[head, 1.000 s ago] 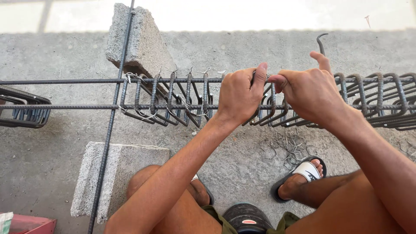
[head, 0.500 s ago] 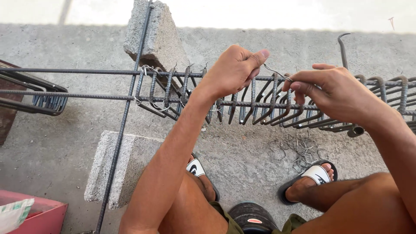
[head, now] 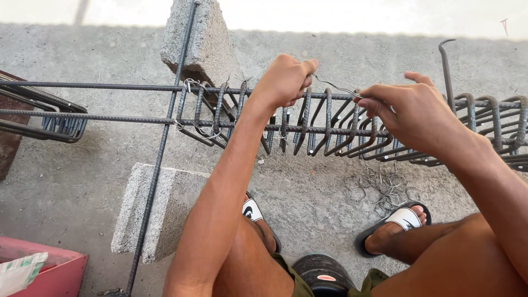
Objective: The person ties a rebar cage using wire ties and a rebar hook tool. They wrap the wire around the intersections of the rebar and twist it to secure the structure.
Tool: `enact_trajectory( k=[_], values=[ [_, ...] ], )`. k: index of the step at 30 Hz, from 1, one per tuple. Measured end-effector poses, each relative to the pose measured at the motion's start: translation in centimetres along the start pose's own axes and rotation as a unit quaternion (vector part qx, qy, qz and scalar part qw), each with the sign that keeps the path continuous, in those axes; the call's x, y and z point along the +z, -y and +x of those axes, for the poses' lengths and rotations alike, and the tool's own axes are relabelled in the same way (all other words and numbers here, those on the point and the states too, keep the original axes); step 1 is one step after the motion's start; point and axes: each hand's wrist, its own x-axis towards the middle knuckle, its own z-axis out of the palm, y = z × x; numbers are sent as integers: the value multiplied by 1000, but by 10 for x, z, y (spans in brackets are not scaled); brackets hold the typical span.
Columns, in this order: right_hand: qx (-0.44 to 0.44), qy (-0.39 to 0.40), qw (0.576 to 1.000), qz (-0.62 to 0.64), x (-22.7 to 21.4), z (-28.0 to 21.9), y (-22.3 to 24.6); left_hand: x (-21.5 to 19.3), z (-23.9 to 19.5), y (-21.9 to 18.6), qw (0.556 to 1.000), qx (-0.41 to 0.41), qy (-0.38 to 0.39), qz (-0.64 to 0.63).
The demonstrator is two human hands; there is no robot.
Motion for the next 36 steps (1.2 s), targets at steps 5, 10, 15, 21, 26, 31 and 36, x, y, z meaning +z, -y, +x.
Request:
enact_trajectory(
  k=[5, 10, 15, 21, 26, 31, 36],
  values=[
    [-35, -11, 998, -42, 7, 6, -3, 5, 6, 10, 992, -109, 30, -51],
    [-74, -45, 992, -93, 10, 2, 3, 5, 4, 1, 991, -123, 18, -51],
    [25, 21, 997, -66, 13, 6, 7, -9, 17, 3, 966, -96, -161, 176],
    [181, 206, 959, 67, -18, 16, 54, -10, 41, 15, 937, -37, -158, 311],
    [187, 167, 956, 150, 14, 27, 33, -5, 52, 21, 921, -31, -96, 376],
    [157, 81, 969, 173, 67, 37, 26, -6, 85, 53, 893, -95, -48, 437],
    [118, 29, 986, 113, 77, 42, 32, -8, 108, 71, 890, -133, -12, 437]
  ],
)
